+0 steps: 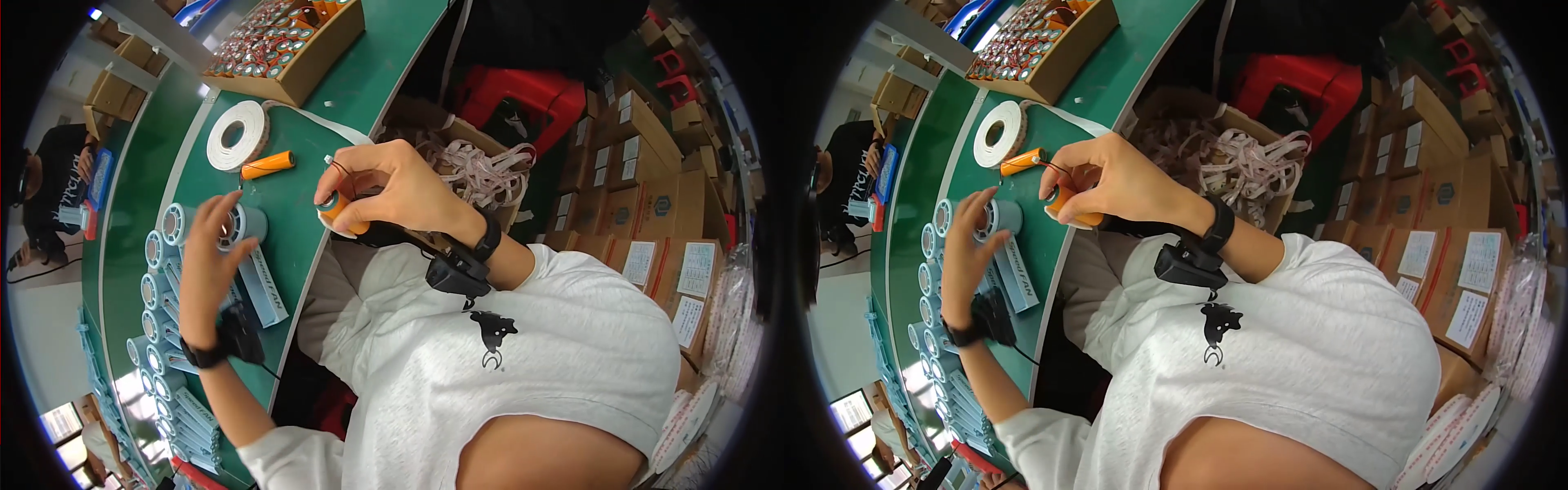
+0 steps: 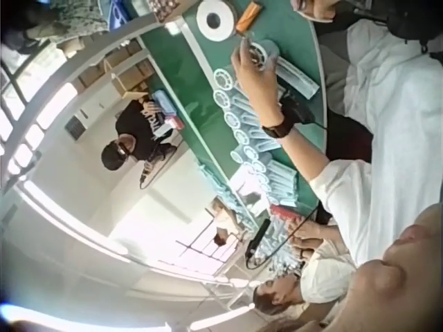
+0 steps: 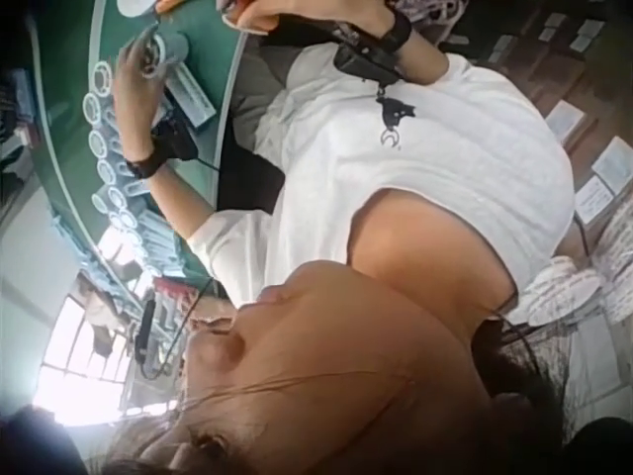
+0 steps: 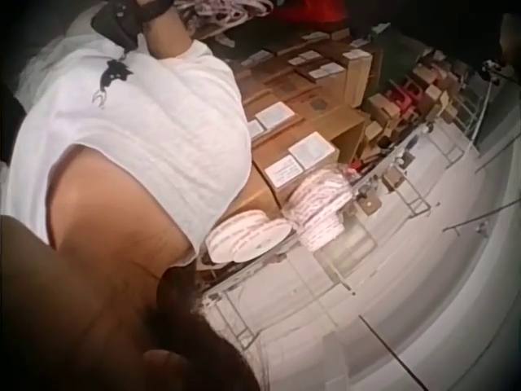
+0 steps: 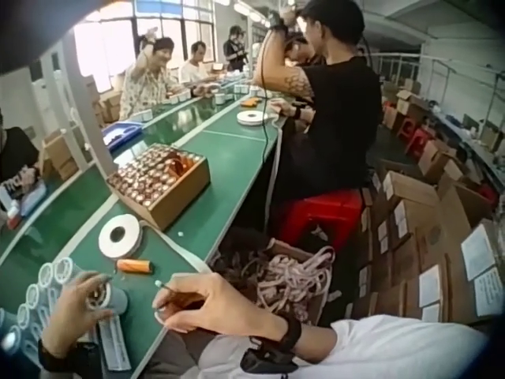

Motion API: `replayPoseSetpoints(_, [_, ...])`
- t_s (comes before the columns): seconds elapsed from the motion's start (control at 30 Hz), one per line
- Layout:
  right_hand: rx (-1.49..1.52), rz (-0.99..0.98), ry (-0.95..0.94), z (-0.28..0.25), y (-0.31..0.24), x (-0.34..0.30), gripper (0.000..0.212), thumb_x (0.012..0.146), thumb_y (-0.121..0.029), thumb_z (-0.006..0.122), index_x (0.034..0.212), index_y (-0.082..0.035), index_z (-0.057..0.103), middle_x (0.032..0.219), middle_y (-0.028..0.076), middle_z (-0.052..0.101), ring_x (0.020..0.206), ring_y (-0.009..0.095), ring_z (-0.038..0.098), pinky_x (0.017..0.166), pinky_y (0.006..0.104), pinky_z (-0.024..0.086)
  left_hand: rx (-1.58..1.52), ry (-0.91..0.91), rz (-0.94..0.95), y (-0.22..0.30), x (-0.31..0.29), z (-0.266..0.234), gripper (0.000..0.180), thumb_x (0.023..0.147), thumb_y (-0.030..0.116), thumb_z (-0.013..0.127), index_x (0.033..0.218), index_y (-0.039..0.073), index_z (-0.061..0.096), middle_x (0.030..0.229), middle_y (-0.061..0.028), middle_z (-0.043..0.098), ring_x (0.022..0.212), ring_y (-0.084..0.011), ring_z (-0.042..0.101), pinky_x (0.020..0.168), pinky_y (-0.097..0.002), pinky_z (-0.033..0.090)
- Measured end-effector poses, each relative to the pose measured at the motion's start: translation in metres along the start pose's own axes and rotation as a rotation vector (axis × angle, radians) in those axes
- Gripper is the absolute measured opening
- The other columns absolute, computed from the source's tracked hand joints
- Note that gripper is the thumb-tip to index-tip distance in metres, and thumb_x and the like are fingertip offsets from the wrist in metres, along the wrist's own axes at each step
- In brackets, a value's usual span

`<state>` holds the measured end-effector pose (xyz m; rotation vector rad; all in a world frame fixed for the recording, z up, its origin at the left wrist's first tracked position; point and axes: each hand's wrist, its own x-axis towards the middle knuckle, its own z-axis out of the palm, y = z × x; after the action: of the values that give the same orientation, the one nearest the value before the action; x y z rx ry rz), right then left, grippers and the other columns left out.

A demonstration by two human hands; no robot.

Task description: The person applies adhesive tape to batteries and installs them into fan housings. They peel tape from a roll, press it onto a battery, and place the battery into a housing, occasionally discarding tape backing into a box.

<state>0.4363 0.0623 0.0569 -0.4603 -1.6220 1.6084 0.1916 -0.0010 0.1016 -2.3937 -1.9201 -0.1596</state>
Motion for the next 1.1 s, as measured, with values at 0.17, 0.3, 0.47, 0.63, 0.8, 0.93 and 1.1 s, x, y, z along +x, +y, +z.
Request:
replayPoseSetpoints(0.17, [-0.021, -0.066, 0.05, 0.006, 0.001, 0.005, 0.021, 0.064, 0.003, 0.072, 0.081, 0.001, 0.059, 0.08, 0.003, 0.061, 0.073, 0.009, 0.058, 0.066, 0.0214, 0.047, -0.443, -0.128, -0.459, 0.019, 0.022, 0.006, 0.055, 0.061, 0.015, 0.076, 0.112, 0.007, 0.056, 0.125, -0.0151, 0.044, 0.121, -0.0344, 0.036, 0.098, -0.0415, 0.031])
replayPoseSetpoints(0.3, [-0.174, -0.132, 0.035, 0.006, -0.009, 0.016, 0.021, 0.064, 0.0, 0.072, 0.078, 0.001, 0.057, 0.078, 0.003, 0.061, 0.071, 0.009, 0.059, 0.065, 0.0215, 0.048, -0.361, 0.044, -0.315, 0.027, 0.01, 0.008, 0.047, 0.058, 0.011, 0.076, 0.104, 0.01, 0.061, 0.123, -0.0114, 0.048, 0.122, -0.0346, 0.036, 0.101, -0.0421, 0.029])
replayPoseSetpoints(0.47, [-0.239, -0.164, -0.058, 0.016, -0.029, 0.023, 0.021, 0.064, 0.0, 0.072, 0.077, 0.001, 0.056, 0.079, 0.004, 0.061, 0.072, 0.009, 0.059, 0.065, 0.0214, 0.049, -0.217, -0.012, 0.233, -0.006, -0.007, -0.007, 0.046, 0.056, 0.006, 0.074, 0.1, 0.013, 0.064, 0.125, -0.01, 0.048, 0.124, -0.0343, 0.035, 0.104, -0.0452, 0.025])
replayPoseSetpoints(0.63, [-0.276, -0.192, -0.038, 0.017, -0.038, 0.025, 0.021, 0.064, 0.001, 0.072, 0.078, 0.001, 0.055, 0.08, 0.004, 0.061, 0.073, 0.009, 0.059, 0.065, 0.0211, 0.05, -0.423, -0.216, 0.409, -0.021, 0.001, -0.012, 0.048, 0.054, 0.0, 0.071, 0.1, 0.015, 0.066, 0.13, -0.0096, 0.043, 0.126, -0.0345, 0.033, 0.107, -0.0486, 0.018])
replayPoseSetpoints(0.8, [-0.255, -0.147, 0.017, 0.013, -0.046, 0.026, 0.022, 0.065, 0.002, 0.072, 0.079, 0.002, 0.055, 0.08, 0.005, 0.061, 0.073, 0.009, 0.06, 0.065, 0.0211, 0.05, -0.278, -0.183, 0.32, -0.022, 0.01, -0.007, 0.047, 0.055, -0.002, 0.071, 0.099, 0.015, 0.067, 0.13, -0.0096, 0.043, 0.121, -0.0337, 0.039, 0.102, -0.0444, 0.03])
replayPoseSetpoints(0.93, [-0.304, -0.153, 0.027, 0.014, -0.049, 0.026, 0.023, 0.064, 0.003, 0.072, 0.08, 0.002, 0.055, 0.08, 0.004, 0.06, 0.075, 0.01, 0.06, 0.065, 0.0219, 0.05, -0.515, -0.149, 0.249, -0.018, 0.016, 0.009, 0.045, 0.057, -0.003, 0.071, 0.099, 0.015, 0.066, 0.128, -0.0102, 0.044, 0.113, -0.0317, 0.046, 0.091, -0.0381, 0.041])
replayPoseSetpoints(1.1, [-0.385, -0.192, -0.006, 0.011, -0.045, 0.024, 0.023, 0.064, 0.002, 0.072, 0.079, 0.002, 0.054, 0.08, 0.005, 0.06, 0.074, 0.01, 0.058, 0.065, 0.0227, 0.05, -0.471, 0.032, 0.371, -0.011, 0.008, 0.014, 0.039, 0.061, 0.0, 0.071, 0.096, 0.013, 0.066, 0.127, -0.0105, 0.044, 0.105, -0.0296, 0.05, 0.08, -0.034, 0.046])
